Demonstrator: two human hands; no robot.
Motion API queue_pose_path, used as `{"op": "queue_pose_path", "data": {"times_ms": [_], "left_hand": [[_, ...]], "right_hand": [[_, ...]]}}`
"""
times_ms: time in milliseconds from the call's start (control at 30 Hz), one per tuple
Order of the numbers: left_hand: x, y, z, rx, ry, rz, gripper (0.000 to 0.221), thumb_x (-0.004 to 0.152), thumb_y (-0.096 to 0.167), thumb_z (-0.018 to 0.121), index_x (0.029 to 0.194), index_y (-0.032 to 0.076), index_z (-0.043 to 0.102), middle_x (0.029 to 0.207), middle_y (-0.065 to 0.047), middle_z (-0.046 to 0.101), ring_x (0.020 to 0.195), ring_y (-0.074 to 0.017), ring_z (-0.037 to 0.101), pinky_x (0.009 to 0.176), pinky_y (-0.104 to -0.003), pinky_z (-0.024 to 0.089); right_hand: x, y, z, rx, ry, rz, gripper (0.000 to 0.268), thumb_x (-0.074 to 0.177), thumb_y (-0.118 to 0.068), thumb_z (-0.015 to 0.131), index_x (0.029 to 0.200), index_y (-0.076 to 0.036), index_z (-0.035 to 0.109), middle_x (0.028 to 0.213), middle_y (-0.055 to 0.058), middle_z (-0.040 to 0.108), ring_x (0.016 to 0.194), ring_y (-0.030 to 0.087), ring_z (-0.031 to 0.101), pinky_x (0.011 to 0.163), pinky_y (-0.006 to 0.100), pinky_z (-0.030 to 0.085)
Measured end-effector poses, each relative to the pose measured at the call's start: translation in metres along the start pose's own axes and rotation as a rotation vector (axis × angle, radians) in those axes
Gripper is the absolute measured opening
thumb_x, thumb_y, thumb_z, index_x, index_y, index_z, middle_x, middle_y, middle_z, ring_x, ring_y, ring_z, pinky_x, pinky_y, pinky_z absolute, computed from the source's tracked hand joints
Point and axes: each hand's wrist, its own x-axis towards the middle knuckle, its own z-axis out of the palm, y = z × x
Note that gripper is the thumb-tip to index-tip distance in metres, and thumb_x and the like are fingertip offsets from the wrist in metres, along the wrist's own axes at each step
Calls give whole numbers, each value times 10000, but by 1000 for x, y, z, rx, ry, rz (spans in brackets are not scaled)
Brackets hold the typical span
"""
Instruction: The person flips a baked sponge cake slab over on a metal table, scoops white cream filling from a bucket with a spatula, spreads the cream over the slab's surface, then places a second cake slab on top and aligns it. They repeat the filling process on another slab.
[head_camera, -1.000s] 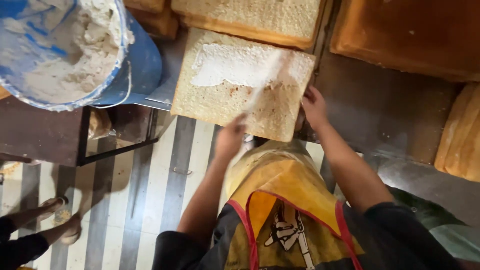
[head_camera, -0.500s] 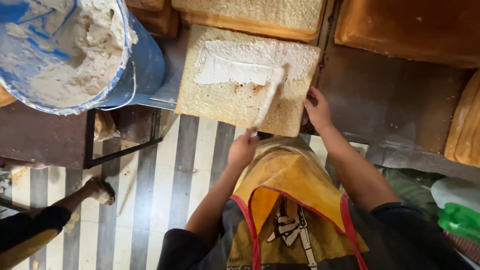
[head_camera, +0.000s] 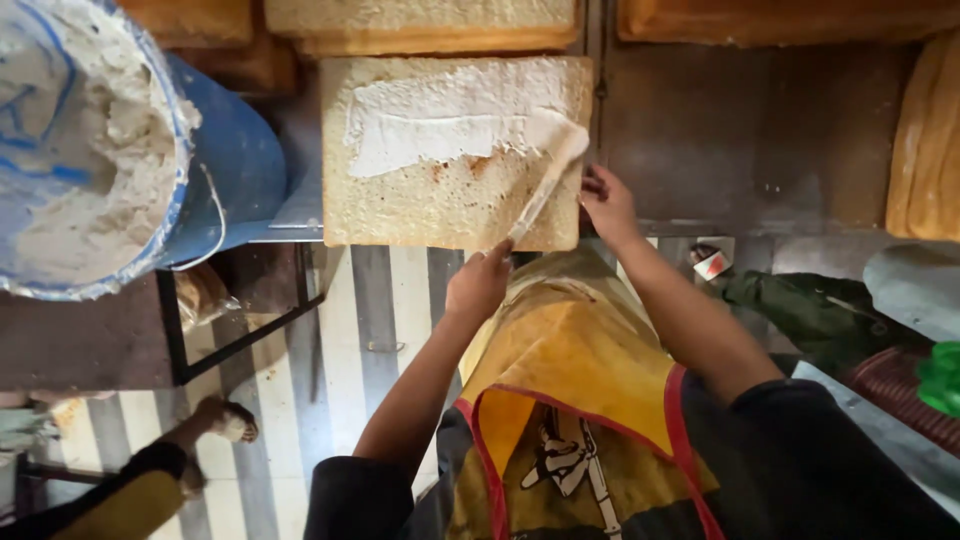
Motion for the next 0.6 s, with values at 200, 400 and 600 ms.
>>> {"op": "queue_pose_path", "data": {"times_ms": [200,400,600], "left_hand": [[-35,-34,-27,-257,-70,142,378,989,329,590,1357,250,627,1022,-140,724,896,-355,722,766,-482,577],[-19,-53,-59,50,37,79,425,972,320,585,1394,284,625,932,-127,680,844,-344,688,737,-491,556],[-51,-45,-65,310,-259,8,421,999,355,553,1416,400,592,995,-127,649,881,-361,680,772,-499,553]], "right_hand": [[-30,-4,-12,2,122,37,576,957,44,605,1506,5,435,1276,129,679,1119,170,658,940,283,554],[-86,3,-19,163,120,289,508,985,10,587,1473,-2,447,1248,124,590,1030,206,640,832,376,628],[-100,-13,1,278,-109,336,579,972,38,552,1527,-32,401,1281,142,591,1060,227,657,899,374,617]]}}
